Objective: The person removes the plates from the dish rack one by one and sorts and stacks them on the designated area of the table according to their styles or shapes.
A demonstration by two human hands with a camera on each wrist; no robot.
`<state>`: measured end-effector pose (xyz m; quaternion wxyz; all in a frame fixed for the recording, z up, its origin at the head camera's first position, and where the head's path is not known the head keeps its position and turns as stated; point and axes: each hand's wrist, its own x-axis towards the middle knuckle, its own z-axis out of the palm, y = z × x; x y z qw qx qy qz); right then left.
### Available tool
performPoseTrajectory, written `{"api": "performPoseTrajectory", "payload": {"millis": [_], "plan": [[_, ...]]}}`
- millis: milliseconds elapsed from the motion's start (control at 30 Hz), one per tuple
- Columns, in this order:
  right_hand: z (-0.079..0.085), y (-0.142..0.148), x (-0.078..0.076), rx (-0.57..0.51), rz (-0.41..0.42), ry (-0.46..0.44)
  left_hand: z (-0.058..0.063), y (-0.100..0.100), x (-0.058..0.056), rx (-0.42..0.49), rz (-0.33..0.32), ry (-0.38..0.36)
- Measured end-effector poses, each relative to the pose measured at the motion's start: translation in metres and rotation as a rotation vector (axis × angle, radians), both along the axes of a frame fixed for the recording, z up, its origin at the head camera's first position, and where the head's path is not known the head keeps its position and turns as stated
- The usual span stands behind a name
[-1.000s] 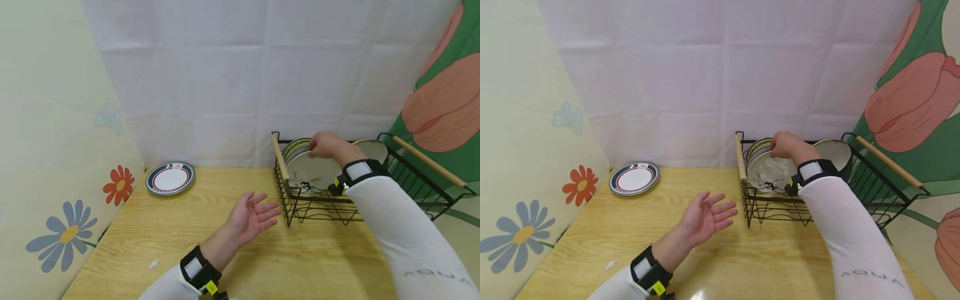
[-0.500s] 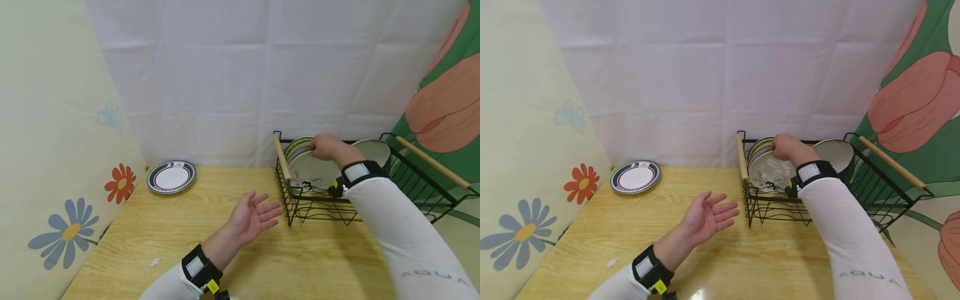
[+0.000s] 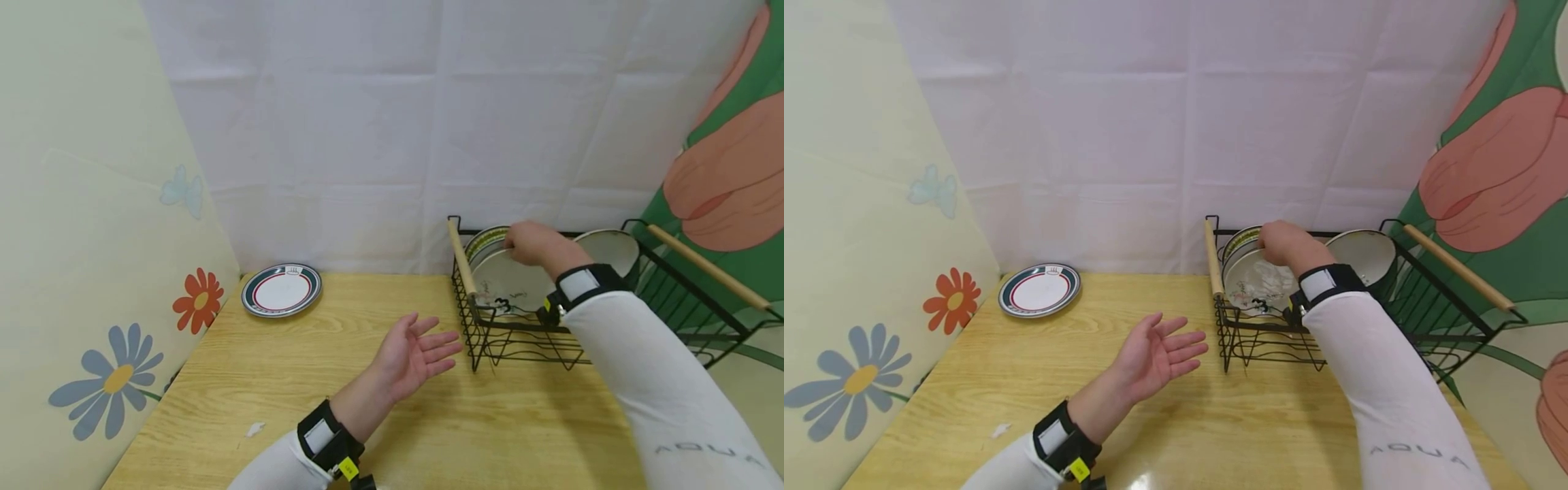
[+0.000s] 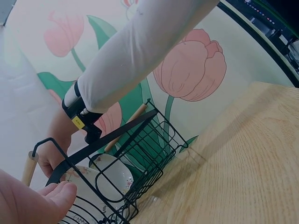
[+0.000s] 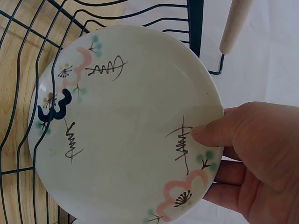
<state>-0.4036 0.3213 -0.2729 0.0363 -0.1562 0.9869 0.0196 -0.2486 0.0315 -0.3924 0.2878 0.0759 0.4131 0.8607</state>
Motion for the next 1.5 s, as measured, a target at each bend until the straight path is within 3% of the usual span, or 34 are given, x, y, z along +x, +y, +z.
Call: {"api": "performPoseTrajectory", "payload": {"millis": [533, 867, 1033, 1300, 1500], "plan": [[-0.002, 0.010, -0.005, -0.004, 0.086, 0.066, -0.002, -0.002, -0.001, -0.021, 0.000, -0.005], [0.000, 0.013, -0.002, -0.057, 0.025, 0.054, -0.002, -0.003, 0.000, -0.024, -0.004, 0.000], [0.001, 0.015, -0.001, -0.059, 0.035, 0.068, -0.003, -0.004, 0.001, -0.025, -0.003, 0.000], [0.014, 0.017, -0.002, -0.059, 0.114, 0.151, -0.004, -0.004, -0.001, -0.029, 0.006, 0.016], [0.029, 0.016, -0.001, -0.062, 0.080, 0.140, -0.005, -0.003, -0.002, -0.037, 0.010, 0.013]]}}
